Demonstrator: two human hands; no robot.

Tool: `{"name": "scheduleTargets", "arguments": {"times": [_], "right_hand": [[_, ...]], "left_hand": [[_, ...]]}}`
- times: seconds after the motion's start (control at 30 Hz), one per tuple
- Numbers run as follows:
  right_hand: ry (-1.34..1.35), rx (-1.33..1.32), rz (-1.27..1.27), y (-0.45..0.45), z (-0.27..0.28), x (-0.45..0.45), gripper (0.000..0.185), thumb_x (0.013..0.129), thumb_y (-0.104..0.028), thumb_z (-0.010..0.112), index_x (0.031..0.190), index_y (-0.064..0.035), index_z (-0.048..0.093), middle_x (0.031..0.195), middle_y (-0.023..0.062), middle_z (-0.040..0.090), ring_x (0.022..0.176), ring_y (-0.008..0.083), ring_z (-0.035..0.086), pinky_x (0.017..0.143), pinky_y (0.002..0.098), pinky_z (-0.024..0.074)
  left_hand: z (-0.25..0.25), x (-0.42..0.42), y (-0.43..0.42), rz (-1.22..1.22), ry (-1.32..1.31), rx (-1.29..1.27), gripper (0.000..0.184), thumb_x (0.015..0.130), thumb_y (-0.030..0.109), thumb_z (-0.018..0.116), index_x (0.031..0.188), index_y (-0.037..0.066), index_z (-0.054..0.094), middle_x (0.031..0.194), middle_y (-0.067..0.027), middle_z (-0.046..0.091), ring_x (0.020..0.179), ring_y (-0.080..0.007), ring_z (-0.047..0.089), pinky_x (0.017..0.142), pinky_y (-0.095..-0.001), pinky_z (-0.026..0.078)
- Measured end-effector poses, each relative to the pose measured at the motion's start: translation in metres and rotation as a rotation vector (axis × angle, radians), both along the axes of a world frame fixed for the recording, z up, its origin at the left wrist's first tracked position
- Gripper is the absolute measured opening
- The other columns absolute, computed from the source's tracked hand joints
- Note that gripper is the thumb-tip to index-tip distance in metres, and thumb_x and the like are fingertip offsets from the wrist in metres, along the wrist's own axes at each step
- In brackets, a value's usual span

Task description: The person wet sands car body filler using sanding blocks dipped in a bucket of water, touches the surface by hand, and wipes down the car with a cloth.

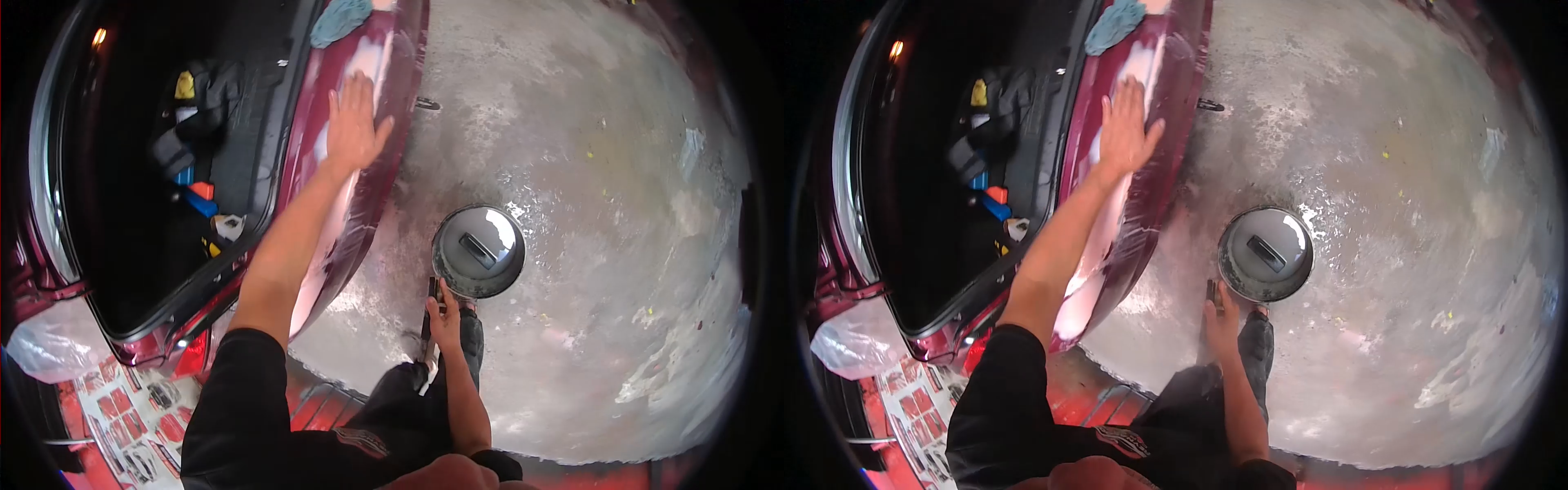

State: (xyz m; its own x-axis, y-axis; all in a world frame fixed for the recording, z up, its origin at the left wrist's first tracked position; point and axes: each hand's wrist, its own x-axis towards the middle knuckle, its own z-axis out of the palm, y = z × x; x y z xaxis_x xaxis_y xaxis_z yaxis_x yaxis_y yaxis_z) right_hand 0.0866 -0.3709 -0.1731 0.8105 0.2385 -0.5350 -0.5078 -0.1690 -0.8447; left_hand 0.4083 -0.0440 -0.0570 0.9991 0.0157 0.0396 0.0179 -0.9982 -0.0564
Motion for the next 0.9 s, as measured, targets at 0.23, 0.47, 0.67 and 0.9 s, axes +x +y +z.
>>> {"name": "scheduleTargets", "arguments": {"times": [0.23, 0.47, 0.67, 0.9], "right_hand": [[-0.064, 0.021, 0.088, 0.035, 0.035, -0.016, 0.061, 0.104, -0.024, 0.072, 0.161, -0.0148, 0.051, 0.118, 0.0064, 0.061, 0.097, 0.0121, 0.058, 0.089, 0.0282, 0.0509], [0.022, 0.065, 0.005, 0.068, 0.060, -0.073, 0.062, 0.104, -0.021, 0.073, 0.161, -0.0129, 0.051, 0.101, -0.0053, 0.055, 0.084, 0.0049, 0.049, 0.075, 0.0218, 0.0429], [0.150, 0.059, -0.066, 0.104, 0.111, -0.097, 0.059, 0.105, -0.019, 0.071, 0.161, -0.0139, 0.052, 0.096, -0.0055, 0.058, 0.086, 0.0052, 0.053, 0.076, 0.0225, 0.0460], [-0.497, -0.313, 0.133, 0.167, 0.150, -0.036, 0.064, 0.097, -0.027, 0.077, 0.157, -0.0180, 0.056, 0.122, 0.0262, 0.056, 0.104, 0.0384, 0.062, 0.093, 0.0440, 0.0528]], "left_hand": [[0.022, -0.177, -0.015, 0.048, 0.170, -0.043, 0.090, 0.101, 0.040, 0.062, 0.166, -0.008, 0.022, 0.177, -0.0253, 0.014, 0.166, -0.0396, 0.008, 0.132, -0.0575, 0.012], [0.050, -0.305, -0.012, 0.015, 0.363, 0.107, 0.096, 0.097, 0.050, 0.064, 0.167, -0.003, 0.025, 0.177, -0.0206, 0.019, 0.166, -0.0354, 0.011, 0.133, -0.0514, 0.007], [0.081, -0.390, 0.019, -0.133, 0.392, 0.261, 0.094, 0.094, 0.052, 0.067, 0.166, 0.002, 0.032, 0.176, -0.0170, 0.023, 0.165, -0.0328, 0.014, 0.133, -0.0520, 0.006], [0.120, -0.447, 0.056, -0.229, 0.417, 0.235, 0.088, 0.095, 0.047, 0.066, 0.163, -0.001, 0.037, 0.175, -0.0171, 0.027, 0.164, -0.0334, 0.018, 0.133, -0.0491, 0.012]]}}
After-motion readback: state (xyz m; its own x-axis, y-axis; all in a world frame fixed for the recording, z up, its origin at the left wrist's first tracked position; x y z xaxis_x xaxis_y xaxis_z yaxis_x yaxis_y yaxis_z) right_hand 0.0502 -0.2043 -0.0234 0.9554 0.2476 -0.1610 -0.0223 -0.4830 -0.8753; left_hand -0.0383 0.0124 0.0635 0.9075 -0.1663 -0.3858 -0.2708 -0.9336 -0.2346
